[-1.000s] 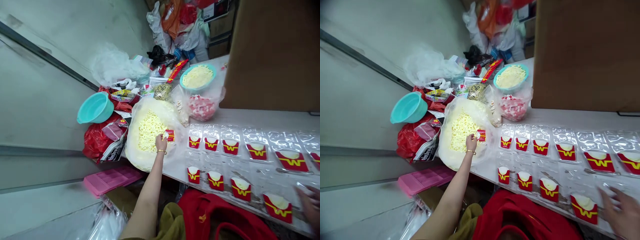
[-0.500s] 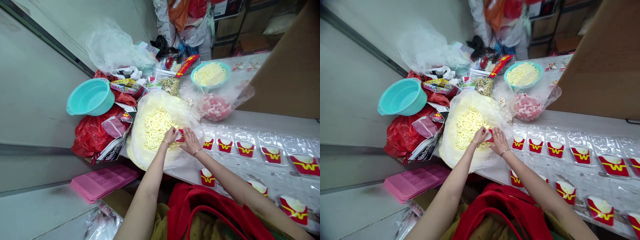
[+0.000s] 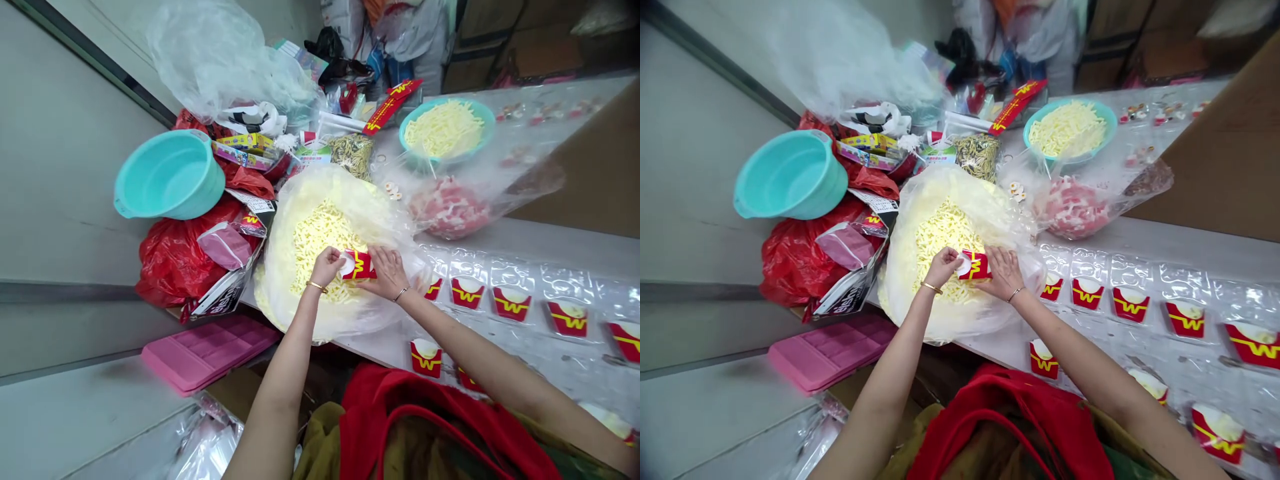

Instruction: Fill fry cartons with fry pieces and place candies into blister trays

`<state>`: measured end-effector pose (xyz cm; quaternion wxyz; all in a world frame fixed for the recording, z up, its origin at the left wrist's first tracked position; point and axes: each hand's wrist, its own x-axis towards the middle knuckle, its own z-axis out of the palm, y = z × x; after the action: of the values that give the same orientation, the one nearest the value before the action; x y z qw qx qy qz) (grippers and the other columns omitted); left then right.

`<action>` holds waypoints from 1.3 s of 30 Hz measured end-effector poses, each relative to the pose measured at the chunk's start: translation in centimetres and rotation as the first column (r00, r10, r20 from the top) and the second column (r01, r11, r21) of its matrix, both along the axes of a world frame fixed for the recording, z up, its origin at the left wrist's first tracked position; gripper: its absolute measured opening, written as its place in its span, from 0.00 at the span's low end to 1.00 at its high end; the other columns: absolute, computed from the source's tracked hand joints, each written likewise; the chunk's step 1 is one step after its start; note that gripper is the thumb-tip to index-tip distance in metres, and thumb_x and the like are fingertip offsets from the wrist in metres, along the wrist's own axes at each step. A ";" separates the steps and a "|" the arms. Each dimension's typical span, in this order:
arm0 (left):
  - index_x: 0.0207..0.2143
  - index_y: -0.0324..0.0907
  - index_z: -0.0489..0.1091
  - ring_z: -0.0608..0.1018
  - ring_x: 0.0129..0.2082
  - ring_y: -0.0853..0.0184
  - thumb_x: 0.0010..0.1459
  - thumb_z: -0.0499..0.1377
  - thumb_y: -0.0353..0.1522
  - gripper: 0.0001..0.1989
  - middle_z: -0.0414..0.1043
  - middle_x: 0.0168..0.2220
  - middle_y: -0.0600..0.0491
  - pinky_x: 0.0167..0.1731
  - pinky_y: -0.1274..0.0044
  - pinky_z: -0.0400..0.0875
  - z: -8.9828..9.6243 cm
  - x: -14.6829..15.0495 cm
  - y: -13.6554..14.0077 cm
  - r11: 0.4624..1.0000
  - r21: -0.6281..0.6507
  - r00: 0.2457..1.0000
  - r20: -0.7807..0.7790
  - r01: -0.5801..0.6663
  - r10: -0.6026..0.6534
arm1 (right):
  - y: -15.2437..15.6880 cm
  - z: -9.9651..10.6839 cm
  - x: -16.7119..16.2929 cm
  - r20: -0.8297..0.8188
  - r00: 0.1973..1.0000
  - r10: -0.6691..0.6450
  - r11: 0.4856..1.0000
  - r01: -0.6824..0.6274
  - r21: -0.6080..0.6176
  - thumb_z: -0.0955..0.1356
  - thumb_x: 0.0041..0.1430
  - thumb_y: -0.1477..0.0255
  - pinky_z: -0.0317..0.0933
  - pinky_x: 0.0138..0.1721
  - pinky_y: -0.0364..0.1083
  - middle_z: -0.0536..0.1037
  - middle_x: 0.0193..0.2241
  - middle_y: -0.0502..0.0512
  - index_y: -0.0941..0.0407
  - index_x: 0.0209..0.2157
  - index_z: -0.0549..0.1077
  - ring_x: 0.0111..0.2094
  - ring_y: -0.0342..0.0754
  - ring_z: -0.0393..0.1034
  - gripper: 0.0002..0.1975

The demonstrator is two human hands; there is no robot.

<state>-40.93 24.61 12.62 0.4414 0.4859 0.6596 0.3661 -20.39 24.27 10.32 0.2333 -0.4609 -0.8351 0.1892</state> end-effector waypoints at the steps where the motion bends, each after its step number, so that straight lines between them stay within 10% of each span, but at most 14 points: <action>1: 0.30 0.39 0.62 0.64 0.22 0.76 0.46 0.60 0.30 0.09 0.60 0.23 0.60 0.24 0.83 0.62 0.4 0.4 -0.4 1.000 -0.004 0.999 0.041 0.026 -0.025 | -0.5 0.4 -0.5 -0.023 0.999 0.028 1.000 -0.028 -0.009 0.70 0.48 0.55 0.46 0.56 0.62 0.63 0.55 0.68 0.60 0.62 0.48 0.56 0.64 0.54 0.46; 6: 0.32 0.41 0.60 0.62 0.23 0.77 0.43 0.65 0.31 0.17 0.57 0.24 0.62 0.23 0.84 0.58 1.3 3.1 -3.0 0.995 0.001 0.992 0.085 0.096 -0.096 | -2.7 0.6 -2.0 -0.176 0.982 0.071 0.992 -0.089 -0.093 0.69 0.52 0.63 0.59 0.50 0.57 0.67 0.49 0.66 0.59 0.57 0.55 0.50 0.61 0.61 0.35; 12: 0.42 0.41 0.62 0.67 0.25 0.76 0.51 0.62 0.37 0.18 0.65 0.33 0.55 0.27 0.82 0.63 1.7 1.2 -4.6 0.996 0.011 0.995 0.047 0.089 -0.090 | -4.9 0.2 -0.8 -0.289 0.957 0.009 0.984 -0.060 -0.170 0.70 0.49 0.58 0.57 0.52 0.60 0.62 0.53 0.67 0.58 0.61 0.47 0.53 0.61 0.59 0.44; 18: 0.48 0.44 0.65 0.71 0.35 0.67 0.48 0.62 0.29 0.23 0.65 0.43 0.50 0.37 0.76 0.66 1.0 -3.1 -6.6 0.967 -0.029 0.801 -0.555 0.253 -0.226 | -6.7 -1.5 1.1 -0.270 0.959 -0.081 0.968 0.012 -0.250 0.69 0.49 0.59 0.57 0.53 0.59 0.63 0.53 0.66 0.58 0.60 0.50 0.53 0.60 0.60 0.41; 22: 0.43 0.44 0.69 0.70 0.41 0.63 0.49 0.59 0.26 0.17 0.65 0.43 0.48 0.40 0.74 0.65 -1.0 -2.0 -7.0 0.966 -0.090 0.705 -0.669 0.241 -0.238 | -7.0 -1.9 1.1 -0.245 0.967 -0.064 0.974 0.007 -0.228 0.69 0.49 0.57 0.58 0.52 0.59 0.65 0.50 0.66 0.59 0.58 0.53 0.51 0.60 0.61 0.40; 27: 0.30 0.41 0.68 0.69 0.32 0.69 0.48 0.59 0.28 0.04 0.66 0.31 0.53 0.32 0.79 0.64 -1.8 -2.3 -5.6 0.993 -0.024 0.976 -0.185 -0.120 0.113 | -6.5 -1.4 0.5 -0.256 0.965 -0.066 0.976 0.009 -0.220 0.69 0.51 0.57 0.59 0.51 0.59 0.65 0.52 0.67 0.59 0.59 0.52 0.52 0.61 0.61 0.40; 39: 0.29 0.40 0.61 0.61 0.17 0.82 0.40 0.66 0.36 0.18 0.70 0.32 0.56 0.15 0.86 0.49 2.5 0.1 -5.8 0.925 -0.234 0.796 0.473 -0.299 0.377 | -5.4 0.8 -4.7 -0.202 0.977 -0.066 0.973 0.018 -0.230 0.70 0.50 0.62 0.60 0.49 0.57 0.67 0.46 0.66 0.61 0.57 0.55 0.47 0.60 0.62 0.36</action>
<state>-40.86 18.81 15.11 0.5618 0.2116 0.6204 0.5046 -25.10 18.85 11.11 0.2694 -0.4798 -0.7689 0.3255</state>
